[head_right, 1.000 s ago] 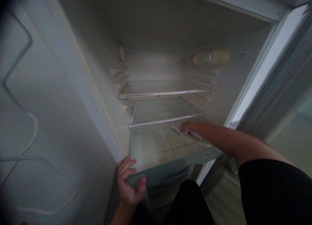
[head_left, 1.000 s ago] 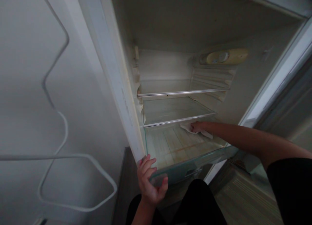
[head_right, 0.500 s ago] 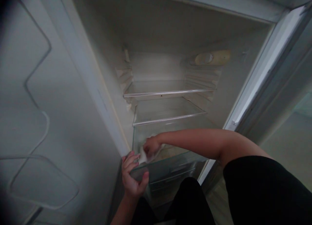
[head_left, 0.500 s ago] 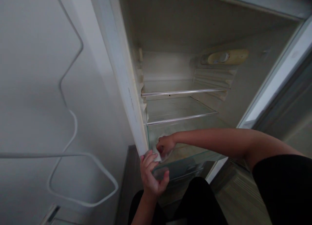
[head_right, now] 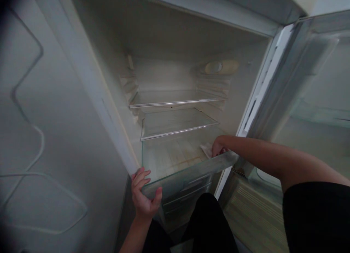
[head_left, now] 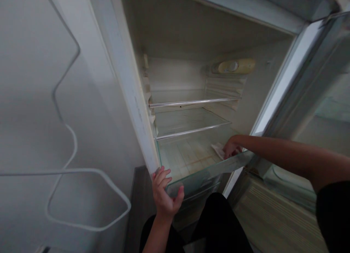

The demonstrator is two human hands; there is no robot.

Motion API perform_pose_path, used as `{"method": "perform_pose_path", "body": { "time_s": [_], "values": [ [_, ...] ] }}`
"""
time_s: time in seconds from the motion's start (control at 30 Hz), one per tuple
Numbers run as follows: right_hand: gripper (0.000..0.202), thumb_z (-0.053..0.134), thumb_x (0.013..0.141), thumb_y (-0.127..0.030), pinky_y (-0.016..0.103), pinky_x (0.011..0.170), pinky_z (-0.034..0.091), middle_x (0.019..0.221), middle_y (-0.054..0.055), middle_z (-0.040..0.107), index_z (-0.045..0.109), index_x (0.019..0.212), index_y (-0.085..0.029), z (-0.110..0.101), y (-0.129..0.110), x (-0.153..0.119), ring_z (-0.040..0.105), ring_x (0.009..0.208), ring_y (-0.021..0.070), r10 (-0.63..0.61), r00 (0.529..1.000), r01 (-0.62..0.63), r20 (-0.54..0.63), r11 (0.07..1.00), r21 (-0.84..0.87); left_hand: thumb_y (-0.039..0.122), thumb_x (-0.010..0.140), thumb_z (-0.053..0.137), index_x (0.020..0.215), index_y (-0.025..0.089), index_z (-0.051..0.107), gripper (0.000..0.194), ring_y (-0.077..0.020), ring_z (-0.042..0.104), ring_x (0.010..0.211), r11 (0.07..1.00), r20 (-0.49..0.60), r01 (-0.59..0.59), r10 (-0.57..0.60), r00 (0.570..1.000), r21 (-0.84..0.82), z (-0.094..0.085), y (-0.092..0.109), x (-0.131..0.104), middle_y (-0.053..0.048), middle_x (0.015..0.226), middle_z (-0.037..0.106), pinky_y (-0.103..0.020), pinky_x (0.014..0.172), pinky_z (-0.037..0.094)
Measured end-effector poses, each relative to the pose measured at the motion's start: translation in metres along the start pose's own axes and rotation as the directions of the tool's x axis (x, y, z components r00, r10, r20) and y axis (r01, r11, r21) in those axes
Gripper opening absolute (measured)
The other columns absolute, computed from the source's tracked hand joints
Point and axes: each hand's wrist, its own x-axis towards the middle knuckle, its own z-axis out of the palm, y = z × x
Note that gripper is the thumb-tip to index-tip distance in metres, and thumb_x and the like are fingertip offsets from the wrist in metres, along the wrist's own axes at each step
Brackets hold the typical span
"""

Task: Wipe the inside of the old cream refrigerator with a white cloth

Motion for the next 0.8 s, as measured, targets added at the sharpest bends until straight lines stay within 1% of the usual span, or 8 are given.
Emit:
{"method": "perform_pose_path", "body": {
  "time_s": [0.1,0.37,0.47,0.53,0.6,0.67,0.73,0.8],
  "values": [
    [0.023,0.083,0.069,-0.027,0.040,0.065,0.054,0.075,0.006,0.070,0.075,0.088,-0.015,0.016,-0.013,-0.006,0.068,0.067,0.0251,-0.009,0.937,0.004,0.350,1.000,0.015,0.024,0.081,0.071,0.115,0.018,0.050,0.040,-0.0334,0.054,0.134,1.000,-0.001,0.003,-0.003,1.000,-0.005,0.001,0.001,0.000,-0.015,0.121,0.064,-0.061,0.115,0.035],
    [0.024,0.083,0.072,-0.027,0.033,0.056,0.054,0.073,0.002,0.069,0.074,0.090,-0.014,0.048,-0.137,-0.057,0.065,0.059,0.0198,-0.309,0.783,0.326,0.539,0.943,0.067,0.025,0.084,0.069,0.116,0.019,0.049,0.039,-0.0319,0.055,0.133,0.999,0.009,-0.011,0.011,1.000,0.043,0.001,0.001,0.001,-0.014,0.121,0.065,-0.060,0.114,0.038],
    [0.015,0.075,0.080,-0.026,0.024,0.053,0.050,0.074,0.000,0.068,0.071,0.088,-0.014,0.070,-0.190,-0.076,0.064,0.059,0.0151,-0.621,0.521,0.630,0.586,0.742,0.227,0.026,0.085,0.067,0.119,0.019,0.049,0.039,-0.0321,0.055,0.133,0.997,0.019,-0.023,0.022,1.000,0.070,-0.001,0.002,0.002,-0.014,0.122,0.065,-0.061,0.113,0.039],
    [0.008,0.069,0.084,-0.020,0.024,0.054,0.050,0.074,0.000,0.066,0.070,0.088,-0.012,0.082,-0.214,-0.082,0.062,0.058,0.0134,-0.684,0.432,0.730,0.588,0.648,0.217,0.025,0.085,0.067,0.120,0.018,0.049,0.040,-0.0325,0.054,0.135,0.997,0.031,-0.020,0.018,0.999,0.079,-0.002,0.003,0.002,-0.015,0.122,0.065,-0.061,0.113,0.039],
    [0.011,0.059,0.089,-0.015,0.026,0.059,0.053,0.078,0.001,0.067,0.070,0.091,-0.012,0.083,-0.228,-0.079,0.063,0.061,0.0138,-0.739,0.460,0.795,0.492,0.590,0.142,0.024,0.085,0.067,0.119,0.018,0.049,0.039,-0.0327,0.054,0.135,0.997,0.037,-0.012,0.009,0.999,0.080,-0.003,0.004,0.002,-0.016,0.123,0.065,-0.061,0.113,0.039],
    [0.017,0.055,0.091,-0.015,0.031,0.069,0.057,0.089,0.005,0.070,0.069,0.098,-0.011,0.073,-0.232,-0.071,0.068,0.074,0.0178,-0.822,0.505,0.848,0.263,0.530,0.028,0.025,0.085,0.067,0.119,0.018,0.049,0.038,-0.0328,0.054,0.135,0.997,0.033,-0.006,0.003,0.999,0.074,-0.003,0.004,0.001,-0.016,0.123,0.065,-0.061,0.113,0.040],
    [0.024,0.058,0.088,-0.014,0.036,0.088,0.056,0.111,0.012,0.071,0.068,0.110,-0.009,0.055,-0.233,-0.058,0.069,0.099,0.0241,-0.880,0.474,0.875,-0.027,0.474,-0.096,0.026,0.085,0.066,0.118,0.019,0.049,0.038,-0.0330,0.055,0.134,0.998,0.021,-0.001,0.000,1.000,0.069,-0.002,0.003,0.000,-0.015,0.123,0.065,-0.061,0.111,0.042],
    [0.039,0.063,0.083,-0.013,0.037,0.102,0.051,0.128,0.017,0.066,0.064,0.122,-0.007,0.036,-0.234,-0.044,0.063,0.118,0.0284,-0.881,0.392,0.872,-0.267,0.448,-0.197,0.027,0.085,0.066,0.118,0.020,0.048,0.039,-0.0332,0.055,0.133,0.998,0.016,-0.002,0.001,1.000,0.069,-0.001,0.001,-0.001,-0.015,0.122,0.065,-0.062,0.111,0.042]
  ]
}}
